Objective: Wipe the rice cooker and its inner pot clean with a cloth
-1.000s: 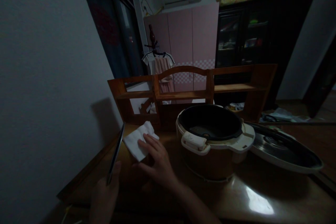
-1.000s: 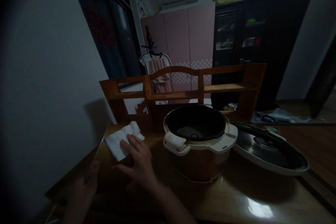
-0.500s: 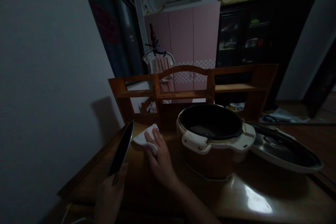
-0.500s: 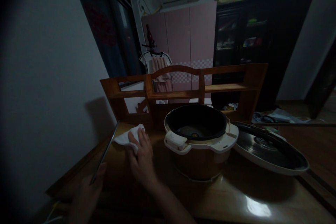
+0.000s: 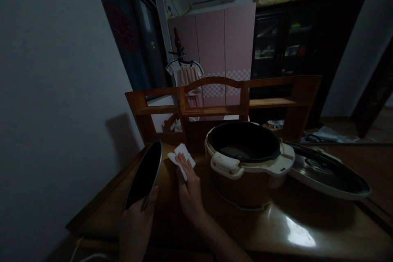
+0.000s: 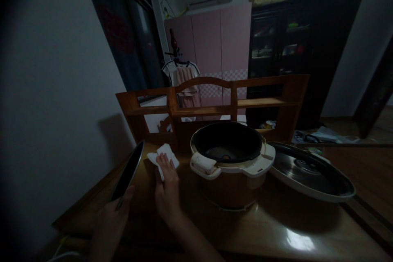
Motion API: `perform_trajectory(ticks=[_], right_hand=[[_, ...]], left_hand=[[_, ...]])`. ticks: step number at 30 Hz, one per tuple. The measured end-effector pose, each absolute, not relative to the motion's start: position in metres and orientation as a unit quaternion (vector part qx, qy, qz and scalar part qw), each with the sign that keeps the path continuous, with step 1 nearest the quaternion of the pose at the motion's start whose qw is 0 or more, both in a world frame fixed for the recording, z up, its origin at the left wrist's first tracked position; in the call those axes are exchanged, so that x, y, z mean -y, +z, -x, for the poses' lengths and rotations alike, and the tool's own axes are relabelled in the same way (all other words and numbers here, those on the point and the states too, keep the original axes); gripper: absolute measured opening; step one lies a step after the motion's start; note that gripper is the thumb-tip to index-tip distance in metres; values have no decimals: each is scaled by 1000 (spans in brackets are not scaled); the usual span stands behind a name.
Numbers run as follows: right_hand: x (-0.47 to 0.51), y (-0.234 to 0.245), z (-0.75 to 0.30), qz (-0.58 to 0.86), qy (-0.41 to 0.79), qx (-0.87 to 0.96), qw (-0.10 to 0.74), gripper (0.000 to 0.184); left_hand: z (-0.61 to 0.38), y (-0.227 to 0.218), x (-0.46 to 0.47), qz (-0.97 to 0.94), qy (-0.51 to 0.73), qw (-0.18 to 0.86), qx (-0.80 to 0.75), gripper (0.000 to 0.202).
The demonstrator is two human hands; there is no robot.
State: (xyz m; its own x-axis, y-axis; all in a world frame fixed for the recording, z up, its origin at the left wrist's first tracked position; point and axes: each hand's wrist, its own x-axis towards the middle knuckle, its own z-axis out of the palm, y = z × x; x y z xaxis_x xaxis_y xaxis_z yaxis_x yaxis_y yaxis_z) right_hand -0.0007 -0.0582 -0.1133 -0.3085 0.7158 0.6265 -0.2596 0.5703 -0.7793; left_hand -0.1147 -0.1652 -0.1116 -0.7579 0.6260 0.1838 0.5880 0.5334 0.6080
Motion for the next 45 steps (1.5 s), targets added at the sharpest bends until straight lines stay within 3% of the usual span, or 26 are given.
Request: perform_trajectory(ticks=[13,19,27,32,38,45], right_hand=[[74,-140,-16,122,396,772,482,46],[91,-159,-51,140,508,723,446,43],[96,-216,-101,285,527,673,433,36],[73,-210,-108,300,558,642,431,36],[61,-201,-127,279,632,592,414,45],[65,-227,-162,422,590,517,454,51]], left_hand=[[111,-112,160,-359,323,8,-876,67],[106,-112,157,-370,288,10,-883,66],[105,-120,150,-411,226,-9,-883,58],[96,-123,150,-399,216,-36,-891,59],[72,-139,153,-447,117,-96,-882,39],[73,-123,146,-436,145,-70,-885,66]])
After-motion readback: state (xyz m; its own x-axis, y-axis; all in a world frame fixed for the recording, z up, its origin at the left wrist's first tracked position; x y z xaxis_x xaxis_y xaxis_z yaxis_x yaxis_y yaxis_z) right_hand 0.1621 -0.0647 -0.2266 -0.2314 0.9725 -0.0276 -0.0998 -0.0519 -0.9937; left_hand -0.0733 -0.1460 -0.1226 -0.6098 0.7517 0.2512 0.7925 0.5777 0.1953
